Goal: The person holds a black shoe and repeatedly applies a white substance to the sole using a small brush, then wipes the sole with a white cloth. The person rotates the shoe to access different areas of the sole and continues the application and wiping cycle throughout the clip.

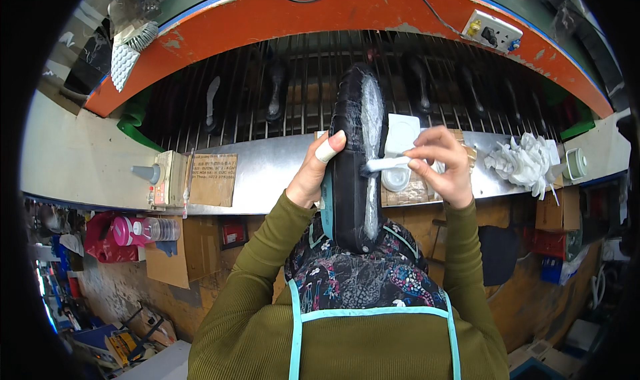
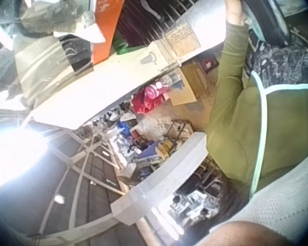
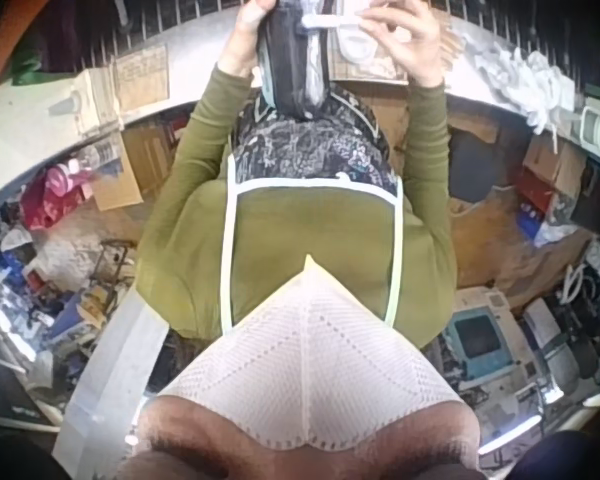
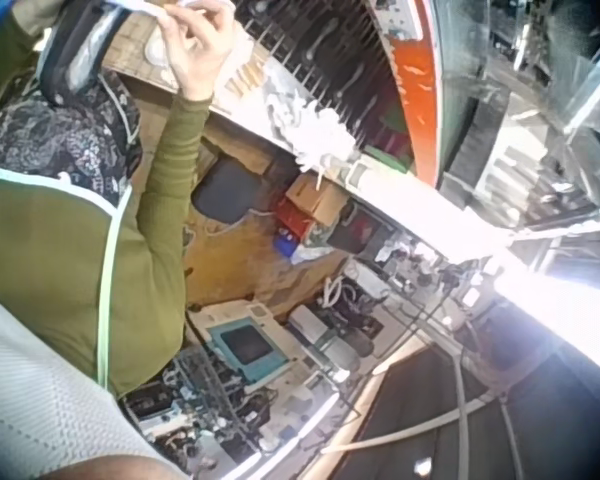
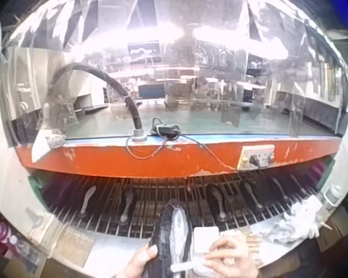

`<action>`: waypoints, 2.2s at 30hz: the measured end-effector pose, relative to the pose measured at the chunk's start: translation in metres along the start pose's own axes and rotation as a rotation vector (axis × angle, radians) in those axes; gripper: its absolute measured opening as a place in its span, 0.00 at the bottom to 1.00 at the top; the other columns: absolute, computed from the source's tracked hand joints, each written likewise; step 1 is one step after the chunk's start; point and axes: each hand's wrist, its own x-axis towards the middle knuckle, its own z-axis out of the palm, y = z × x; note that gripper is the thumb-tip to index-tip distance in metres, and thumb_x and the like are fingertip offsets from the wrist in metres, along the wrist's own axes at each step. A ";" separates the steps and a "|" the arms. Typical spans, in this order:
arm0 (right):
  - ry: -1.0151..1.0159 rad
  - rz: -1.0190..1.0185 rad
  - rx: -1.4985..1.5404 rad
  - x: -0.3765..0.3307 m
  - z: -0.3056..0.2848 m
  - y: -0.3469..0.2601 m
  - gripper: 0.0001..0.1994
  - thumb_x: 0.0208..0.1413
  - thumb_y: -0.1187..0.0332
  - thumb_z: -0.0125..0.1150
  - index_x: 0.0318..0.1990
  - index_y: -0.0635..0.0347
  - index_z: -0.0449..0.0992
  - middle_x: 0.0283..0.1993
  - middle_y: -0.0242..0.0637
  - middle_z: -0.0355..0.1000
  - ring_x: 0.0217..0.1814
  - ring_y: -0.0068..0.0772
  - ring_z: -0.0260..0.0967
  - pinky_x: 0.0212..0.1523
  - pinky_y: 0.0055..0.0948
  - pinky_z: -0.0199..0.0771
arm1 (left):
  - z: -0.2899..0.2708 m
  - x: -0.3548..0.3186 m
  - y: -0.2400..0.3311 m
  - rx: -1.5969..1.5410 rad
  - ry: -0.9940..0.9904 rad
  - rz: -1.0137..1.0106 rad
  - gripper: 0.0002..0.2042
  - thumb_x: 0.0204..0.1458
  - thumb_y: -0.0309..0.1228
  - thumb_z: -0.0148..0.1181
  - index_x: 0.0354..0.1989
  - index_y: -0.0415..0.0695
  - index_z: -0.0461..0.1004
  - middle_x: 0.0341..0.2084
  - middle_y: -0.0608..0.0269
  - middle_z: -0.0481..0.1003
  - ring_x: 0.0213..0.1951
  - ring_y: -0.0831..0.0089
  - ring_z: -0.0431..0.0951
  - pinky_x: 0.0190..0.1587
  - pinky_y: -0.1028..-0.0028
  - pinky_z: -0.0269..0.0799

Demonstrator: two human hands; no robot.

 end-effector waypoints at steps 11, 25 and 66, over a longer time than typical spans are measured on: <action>0.108 0.187 0.190 0.004 0.013 0.005 0.06 0.49 0.73 0.67 0.35 0.63 0.82 0.31 0.32 0.70 0.29 0.20 0.65 0.27 0.18 0.63 | 0.007 -0.001 -0.011 -0.224 -0.041 -0.015 0.32 0.56 0.55 0.53 0.56 0.38 0.66 0.45 0.54 0.75 0.43 0.71 0.79 0.46 0.72 0.78; 0.133 0.562 0.386 -0.059 0.043 -0.040 0.07 0.51 0.75 0.66 0.37 0.66 0.81 0.34 0.32 0.68 0.35 0.20 0.65 0.34 0.18 0.64 | -0.004 -0.006 -0.008 0.023 0.263 0.119 0.28 0.54 0.54 0.54 0.51 0.40 0.67 0.38 0.59 0.74 0.38 0.74 0.77 0.43 0.73 0.77; -0.034 0.345 0.254 -0.037 0.047 -0.005 0.07 0.49 0.75 0.67 0.37 0.61 0.83 0.32 0.31 0.71 0.27 0.18 0.62 0.25 0.19 0.62 | -0.034 0.011 0.015 0.131 0.262 0.138 0.27 0.50 0.45 0.63 0.53 0.39 0.67 0.41 0.60 0.72 0.40 0.76 0.75 0.43 0.77 0.73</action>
